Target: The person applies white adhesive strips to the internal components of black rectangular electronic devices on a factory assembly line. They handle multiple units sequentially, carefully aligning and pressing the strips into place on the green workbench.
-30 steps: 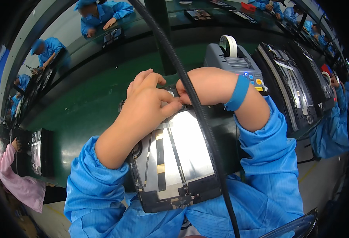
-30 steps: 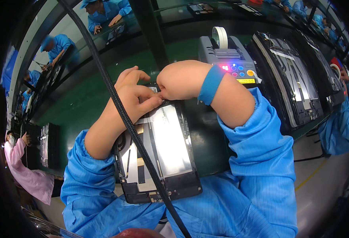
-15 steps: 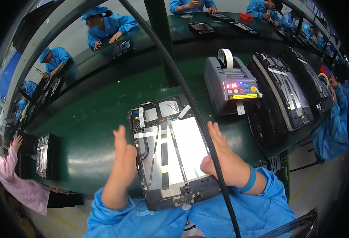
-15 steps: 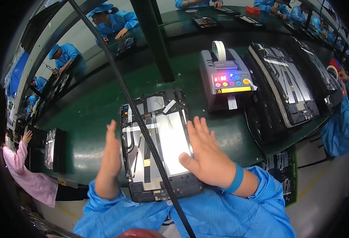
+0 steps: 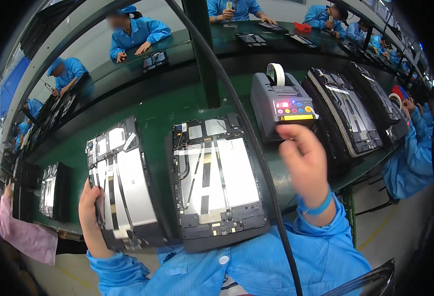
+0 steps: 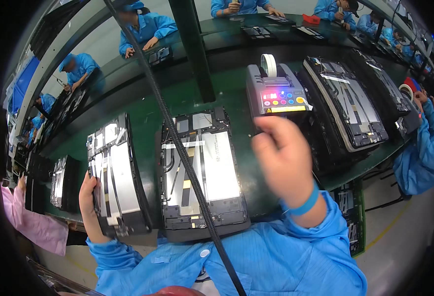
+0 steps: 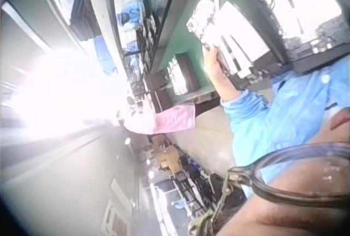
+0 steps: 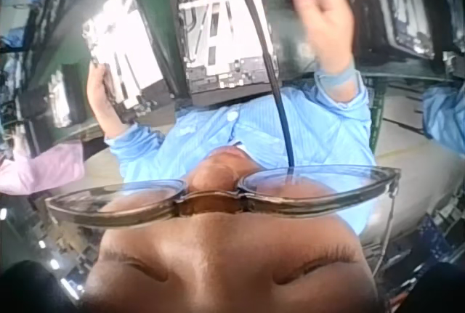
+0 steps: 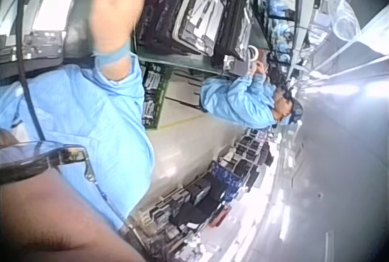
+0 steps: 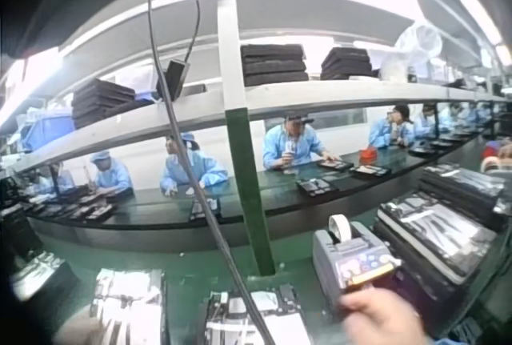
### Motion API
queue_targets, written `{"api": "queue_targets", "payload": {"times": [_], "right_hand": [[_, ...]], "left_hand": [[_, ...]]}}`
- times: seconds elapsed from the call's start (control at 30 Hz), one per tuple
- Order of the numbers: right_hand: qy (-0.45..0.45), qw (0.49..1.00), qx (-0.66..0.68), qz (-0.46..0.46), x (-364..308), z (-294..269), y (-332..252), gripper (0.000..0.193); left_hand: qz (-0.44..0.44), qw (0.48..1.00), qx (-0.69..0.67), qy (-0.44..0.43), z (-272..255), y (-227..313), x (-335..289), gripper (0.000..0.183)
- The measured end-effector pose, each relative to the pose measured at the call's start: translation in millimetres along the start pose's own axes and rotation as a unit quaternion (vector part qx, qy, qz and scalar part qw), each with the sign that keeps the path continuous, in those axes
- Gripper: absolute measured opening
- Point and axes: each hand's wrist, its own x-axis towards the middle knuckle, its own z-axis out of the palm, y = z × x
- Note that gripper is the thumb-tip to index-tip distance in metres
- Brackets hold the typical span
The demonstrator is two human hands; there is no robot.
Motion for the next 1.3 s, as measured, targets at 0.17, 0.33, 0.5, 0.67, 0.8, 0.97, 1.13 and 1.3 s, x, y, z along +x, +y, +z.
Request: {"api": "queue_targets", "payload": {"times": [0.17, 0.33, 0.5, 0.67, 0.8, 0.97, 1.13, 1.3], "right_hand": [[0.097, 0.975, -0.011, 0.201, 7, -44, 72, 0.020], [0.027, 0.934, 0.084, 0.347, 23, -40, 79, 0.031], [0.054, 0.945, 0.108, 0.303, 23, -38, 78, 0.023], [-0.152, 0.975, 0.075, 0.142, 5, -8, 5, 0.014], [-0.359, 0.908, -0.109, -0.185, 1, 35, -40, 0.007], [-0.334, 0.907, -0.155, -0.205, 0, 44, -45, 0.008], [-0.192, 0.906, -0.217, -0.310, 0, 54, -36, 0.013], [-0.115, 0.901, -0.257, -0.331, 16, 50, -29, 0.023]], "left_hand": [[-0.090, 0.993, 0.048, 0.060, -96, -56, 49, 0.049], [-0.050, 0.886, 0.442, 0.130, -101, -69, 71, 0.045], [0.161, 0.751, 0.630, 0.115, 1, -22, 55, 0.032], [0.250, 0.836, 0.457, -0.173, 103, 3, 15, 0.041], [0.135, 0.891, 0.369, -0.226, 173, -11, -3, 0.028], [0.231, 0.877, 0.353, -0.229, 174, -30, 2, 0.010], [0.249, 0.878, 0.362, -0.188, 173, -33, 9, 0.011], [0.223, 0.903, 0.356, -0.092, 164, -41, 16, 0.014]]}}
